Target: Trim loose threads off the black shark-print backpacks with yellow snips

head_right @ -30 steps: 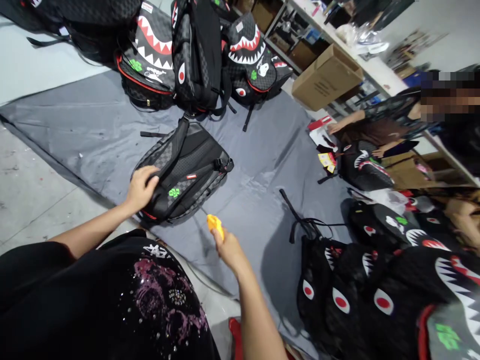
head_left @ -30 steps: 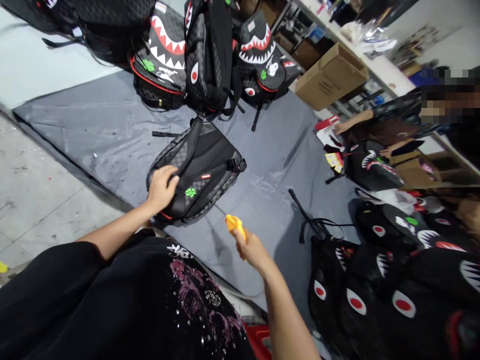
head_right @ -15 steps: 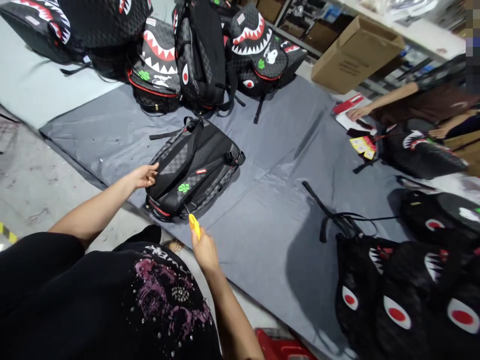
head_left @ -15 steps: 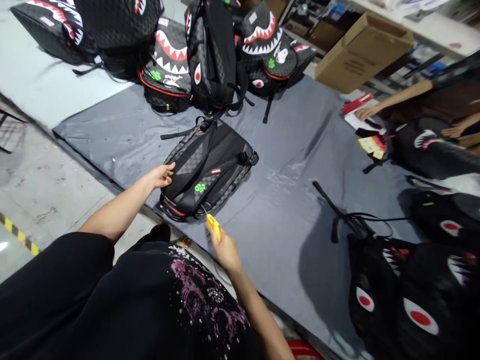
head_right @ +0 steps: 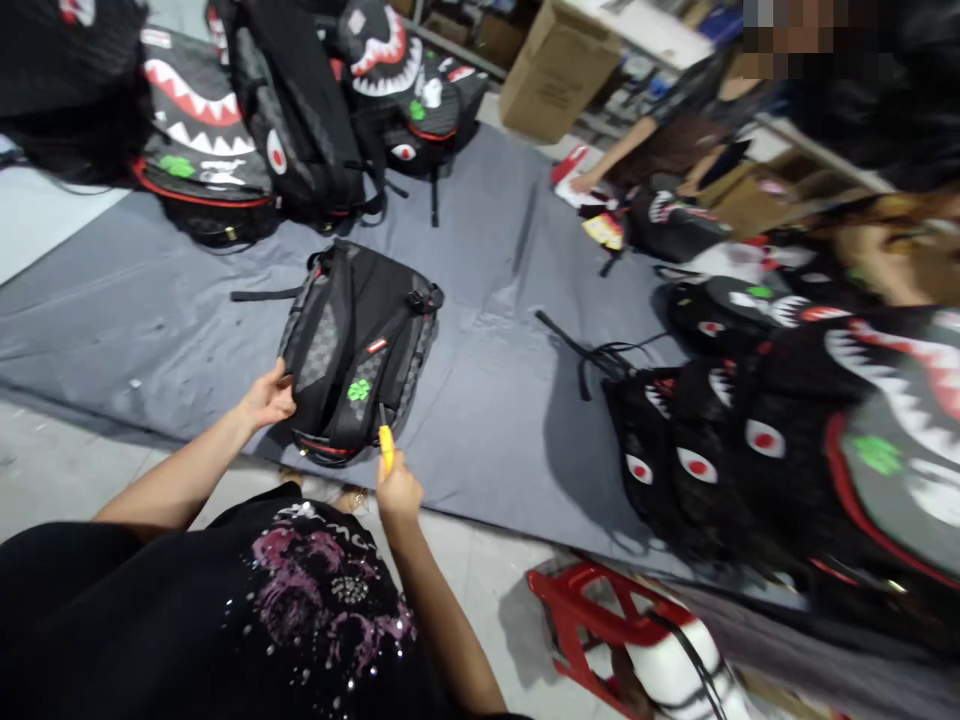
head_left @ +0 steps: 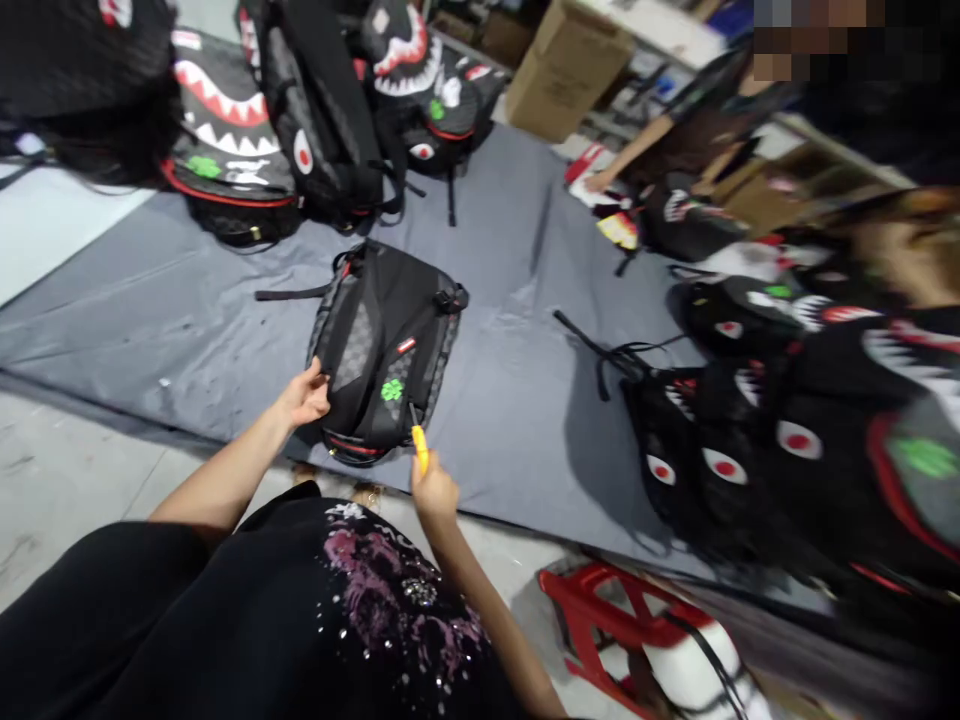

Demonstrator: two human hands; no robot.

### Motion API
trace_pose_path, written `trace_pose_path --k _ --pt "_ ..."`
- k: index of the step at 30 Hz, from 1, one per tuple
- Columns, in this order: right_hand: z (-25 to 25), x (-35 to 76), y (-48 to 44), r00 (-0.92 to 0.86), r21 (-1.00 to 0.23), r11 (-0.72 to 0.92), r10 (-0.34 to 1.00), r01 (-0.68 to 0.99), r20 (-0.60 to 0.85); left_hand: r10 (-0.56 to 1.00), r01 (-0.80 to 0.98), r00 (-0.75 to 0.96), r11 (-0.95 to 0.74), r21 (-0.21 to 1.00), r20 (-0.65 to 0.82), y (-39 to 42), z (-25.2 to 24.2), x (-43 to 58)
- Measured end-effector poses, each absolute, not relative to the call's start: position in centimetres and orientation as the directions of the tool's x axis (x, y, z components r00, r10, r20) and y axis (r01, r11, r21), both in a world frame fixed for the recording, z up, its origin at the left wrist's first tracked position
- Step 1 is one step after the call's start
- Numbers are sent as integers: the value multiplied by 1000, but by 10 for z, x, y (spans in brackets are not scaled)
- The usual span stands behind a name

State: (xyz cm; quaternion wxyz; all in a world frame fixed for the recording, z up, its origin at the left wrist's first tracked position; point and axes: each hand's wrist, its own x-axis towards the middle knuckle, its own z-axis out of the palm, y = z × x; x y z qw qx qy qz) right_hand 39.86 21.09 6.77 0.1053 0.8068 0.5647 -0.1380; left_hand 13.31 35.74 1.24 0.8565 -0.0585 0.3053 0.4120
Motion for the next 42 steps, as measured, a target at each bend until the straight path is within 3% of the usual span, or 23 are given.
trace_pose_path --k 6,17,27,34,36,38,42 --pt "48 376 236 506 -104 -540 829 835 -240 620 -665 622 741 96 -479 372 0 127" --pt "54 371 218 473 -426 -513 857 745 -204 594 -629 708 777 42 -383 391 -4 126" --pt "65 367 180 496 -479 -529 844 700 -206 584 -614 733 789 31 -348 403 -4 132" --pt "67 337 116 489 -499 -610 792 616 -365 572 -587 755 808 57 -322 404 2 132" --pt "63 326 128 455 -444 -601 796 664 -398 583 -584 746 805 104 -322 406 6 132" --pt "60 320 145 437 -362 -595 790 718 -431 622 -575 706 782 240 -338 405 12 131" --pt "62 316 163 398 -316 -571 788 757 -471 863 -312 308 489 814 -400 379 24 128"
